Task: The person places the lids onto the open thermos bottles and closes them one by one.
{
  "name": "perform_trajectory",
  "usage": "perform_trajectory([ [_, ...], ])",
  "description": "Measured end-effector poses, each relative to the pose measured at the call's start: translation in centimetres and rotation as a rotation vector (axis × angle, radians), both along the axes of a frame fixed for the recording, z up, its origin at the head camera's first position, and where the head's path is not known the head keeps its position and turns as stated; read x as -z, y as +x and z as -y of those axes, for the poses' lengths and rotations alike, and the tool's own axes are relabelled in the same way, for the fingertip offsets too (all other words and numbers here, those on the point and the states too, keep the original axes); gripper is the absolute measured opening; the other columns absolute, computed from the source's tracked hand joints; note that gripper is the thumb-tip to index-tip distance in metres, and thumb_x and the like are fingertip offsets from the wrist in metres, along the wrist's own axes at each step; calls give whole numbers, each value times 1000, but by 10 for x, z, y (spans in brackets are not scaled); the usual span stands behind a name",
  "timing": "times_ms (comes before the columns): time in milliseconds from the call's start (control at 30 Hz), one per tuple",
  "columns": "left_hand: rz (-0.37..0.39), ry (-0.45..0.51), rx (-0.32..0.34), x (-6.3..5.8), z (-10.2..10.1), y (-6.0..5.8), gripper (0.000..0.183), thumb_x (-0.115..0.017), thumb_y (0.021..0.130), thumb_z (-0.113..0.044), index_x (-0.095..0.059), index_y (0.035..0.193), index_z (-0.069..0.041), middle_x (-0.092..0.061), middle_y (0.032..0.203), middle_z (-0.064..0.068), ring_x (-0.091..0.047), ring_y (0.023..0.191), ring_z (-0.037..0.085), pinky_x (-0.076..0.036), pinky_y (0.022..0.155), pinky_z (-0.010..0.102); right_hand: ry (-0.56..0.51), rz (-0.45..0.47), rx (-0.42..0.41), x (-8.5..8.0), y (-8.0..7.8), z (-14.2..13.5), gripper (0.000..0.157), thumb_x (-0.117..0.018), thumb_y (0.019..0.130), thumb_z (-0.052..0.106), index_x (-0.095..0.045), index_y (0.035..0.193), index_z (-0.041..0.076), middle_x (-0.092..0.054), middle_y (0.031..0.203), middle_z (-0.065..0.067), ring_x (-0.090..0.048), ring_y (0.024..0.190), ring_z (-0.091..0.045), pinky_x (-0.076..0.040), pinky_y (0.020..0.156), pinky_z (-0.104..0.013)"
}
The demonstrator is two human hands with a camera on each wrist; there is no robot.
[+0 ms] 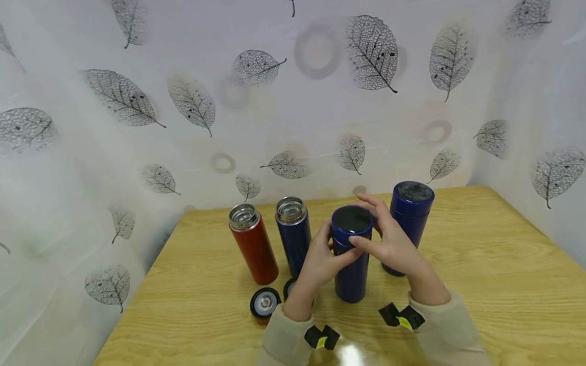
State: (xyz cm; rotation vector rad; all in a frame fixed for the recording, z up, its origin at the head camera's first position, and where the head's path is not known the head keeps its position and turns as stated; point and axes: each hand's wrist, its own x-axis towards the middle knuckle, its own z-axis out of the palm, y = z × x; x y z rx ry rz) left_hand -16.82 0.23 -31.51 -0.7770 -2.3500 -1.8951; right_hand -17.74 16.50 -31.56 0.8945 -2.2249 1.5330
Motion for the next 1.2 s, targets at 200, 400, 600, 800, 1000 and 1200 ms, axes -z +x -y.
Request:
perform_trajectory([
  [200, 5, 10, -8, 0, -1, 1, 51, -65, 77, -3, -42, 122, 1, -48, 115, 14, -48, 103, 25, -45, 78, 33, 79, 60, 236, -3, 4, 8, 62, -75, 70, 14, -42, 122, 5, -49, 113, -11, -48, 103, -26, -38, 85, -48],
  [400, 7, -22, -5, 5, 0, -1, 55, -66, 77, -4, -40, 125, 0, -48, 118, 14, -48, 105, 25, -44, 79, 33, 111, 71, 346, -2, 7, 16, 68, -79, 66, 20, -43, 121, 3, -45, 109, -11, -45, 97, -24, -40, 79, -44],
  [600, -12, -40, 25, 25, 0, -15, 60, -66, 79, -12, -36, 130, -10, -47, 120, 7, -48, 105, 19, -45, 77, 28, 147, 66, 222, -1, 6, 11, 69, -69, 77, 19, -30, 131, 7, -37, 121, -14, -41, 107, -28, -36, 84, -49],
  [800, -49, -26, 28, 30, 0, -18, 60, -67, 78, -20, -37, 130, -15, -47, 119, 3, -49, 104, 14, -44, 79, 28, 62, 37, -11, 0, 3, 2, 67, -57, 84, 2, -18, 138, 8, -31, 134, -17, -33, 120, -31, -29, 96, -40],
  [1000, -68, 7, 35, 29, -1, -17, 59, -68, 78, -19, -39, 129, -14, -48, 118, 2, -49, 104, 13, -44, 80, 28, 9, 58, 3, -3, 4, 2, 69, -61, 80, -2, -23, 136, 4, -40, 128, -18, -42, 113, -31, -31, 95, -35],
  [1200, -72, -1, 10, 29, -2, -17, 58, -69, 77, -17, -40, 128, -13, -49, 117, 3, -49, 104, 14, -44, 80, 28, 48, 94, 177, -7, 7, 8, 70, -72, 74, 9, -32, 131, 6, -48, 122, -15, -48, 107, -32, -35, 87, -51],
])
